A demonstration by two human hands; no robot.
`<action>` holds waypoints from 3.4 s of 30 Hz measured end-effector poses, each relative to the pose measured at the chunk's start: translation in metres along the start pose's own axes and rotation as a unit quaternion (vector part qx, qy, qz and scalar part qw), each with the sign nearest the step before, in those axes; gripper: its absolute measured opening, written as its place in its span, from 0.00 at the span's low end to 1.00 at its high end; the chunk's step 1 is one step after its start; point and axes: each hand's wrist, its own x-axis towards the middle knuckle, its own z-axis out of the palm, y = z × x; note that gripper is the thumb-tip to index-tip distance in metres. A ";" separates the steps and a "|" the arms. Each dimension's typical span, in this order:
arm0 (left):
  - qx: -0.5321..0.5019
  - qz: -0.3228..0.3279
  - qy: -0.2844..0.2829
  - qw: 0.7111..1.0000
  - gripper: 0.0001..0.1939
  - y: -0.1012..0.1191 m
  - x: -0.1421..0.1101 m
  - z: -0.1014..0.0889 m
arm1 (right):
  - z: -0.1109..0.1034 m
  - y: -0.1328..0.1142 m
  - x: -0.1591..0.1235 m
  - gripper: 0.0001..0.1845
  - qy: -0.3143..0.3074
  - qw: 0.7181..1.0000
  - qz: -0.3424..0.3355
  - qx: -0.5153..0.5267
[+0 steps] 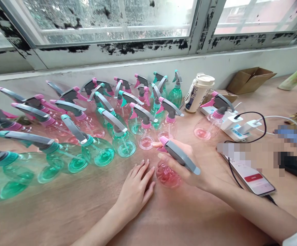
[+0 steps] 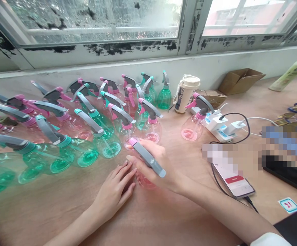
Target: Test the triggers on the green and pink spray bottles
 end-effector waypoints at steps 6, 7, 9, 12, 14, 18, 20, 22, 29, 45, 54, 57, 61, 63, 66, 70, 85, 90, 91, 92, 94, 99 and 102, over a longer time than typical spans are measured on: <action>-0.011 -0.007 0.002 1.000 0.18 0.000 -0.001 0.001 | 0.006 -0.001 -0.006 0.11 0.044 0.999 0.032 0.004; -0.012 -0.008 0.002 1.000 0.18 0.000 -0.001 0.000 | 0.007 -0.001 -0.007 0.10 0.044 0.998 0.035 0.003; -0.013 -0.008 0.001 1.000 0.18 0.000 -0.001 0.000 | 0.007 -0.001 -0.006 0.06 0.040 0.999 0.035 -0.005; -0.012 -0.008 -0.001 1.000 0.17 0.000 -0.001 0.000 | 0.004 -0.004 -0.003 0.05 0.027 0.999 0.029 -0.018; -0.011 -0.007 0.000 1.000 0.18 0.000 -0.001 0.000 | 0.003 -0.005 0.000 0.03 0.019 0.999 0.023 -0.022; -0.013 -0.007 0.001 1.000 0.18 0.000 -0.001 0.001 | 0.001 -0.002 0.003 0.04 0.012 1.000 0.006 -0.027; -0.013 -0.009 -0.003 1.000 0.19 0.000 -0.001 0.001 | 0.001 0.000 0.004 0.07 0.011 0.999 -0.008 -0.029; -0.014 -0.010 -0.006 1.000 0.19 -0.001 -0.001 0.002 | 0.000 0.000 0.005 0.11 0.008 0.999 -0.022 -0.031; -0.021 -0.011 -0.005 1.000 0.19 0.000 -0.001 0.000 | -0.005 -0.004 0.006 0.09 -0.019 0.998 -0.026 -0.046; -0.018 -0.014 -0.011 1.000 0.19 0.001 -0.002 -0.002 | -0.001 0.007 -0.004 0.10 -0.021 1.000 0.005 0.020; -0.026 -0.012 0.002 1.000 0.19 -0.001 -0.001 0.000 | -0.001 0.005 -0.001 0.05 -0.007 1.000 0.002 0.015; -0.024 -0.011 -0.003 1.000 0.19 0.000 -0.001 -0.001 | -0.003 0.003 0.001 0.04 -0.002 1.000 -0.023 -0.008; -0.032 -0.014 0.000 0.999 0.19 -0.001 -0.001 -0.002 | -0.003 0.003 0.002 0.11 -0.003 0.998 -0.043 -0.045; -0.032 -0.014 0.002 0.999 0.19 -0.001 -0.001 -0.001 | -0.002 0.005 0.001 0.12 0.001 0.998 -0.044 -0.053; -0.031 -0.013 0.005 0.999 0.19 -0.001 -0.002 0.000 | -0.002 0.007 -0.001 0.11 -0.005 0.998 -0.040 -0.051; -0.030 -0.012 0.004 0.999 0.19 -0.001 -0.002 0.000 | -0.002 0.007 -0.002 0.05 -0.019 1.000 -0.009 0.000; -0.018 -0.006 -0.002 1.000 0.18 0.000 0.000 -0.002 | 0.002 0.008 -0.008 0.16 0.000 1.000 0.011 0.028; -0.016 -0.005 -0.005 1.000 0.18 0.000 0.000 -0.002 | 0.001 0.007 -0.005 0.12 -0.005 1.000 0.003 0.015; -0.016 -0.005 -0.006 1.000 0.18 0.000 -0.001 -0.002 | 0.000 0.006 -0.004 0.11 -0.001 1.000 -0.006 0.012; -0.015 -0.005 -0.006 1.000 0.19 0.000 -0.001 -0.002 | 0.000 0.005 -0.003 0.10 0.001 1.000 -0.015 0.009; -0.015 -0.005 -0.008 1.000 0.19 0.000 -0.001 -0.001 | -0.002 0.002 0.000 0.06 0.001 1.000 -0.026 0.001; -0.017 -0.011 -0.021 1.000 0.20 -0.001 -0.002 -0.001 | -0.003 -0.002 0.003 0.05 -0.004 1.000 -0.018 -0.020; -0.019 -0.012 -0.023 0.999 0.20 -0.001 -0.002 -0.001 | -0.004 -0.001 0.002 0.10 -0.004 0.999 -0.019 -0.044</action>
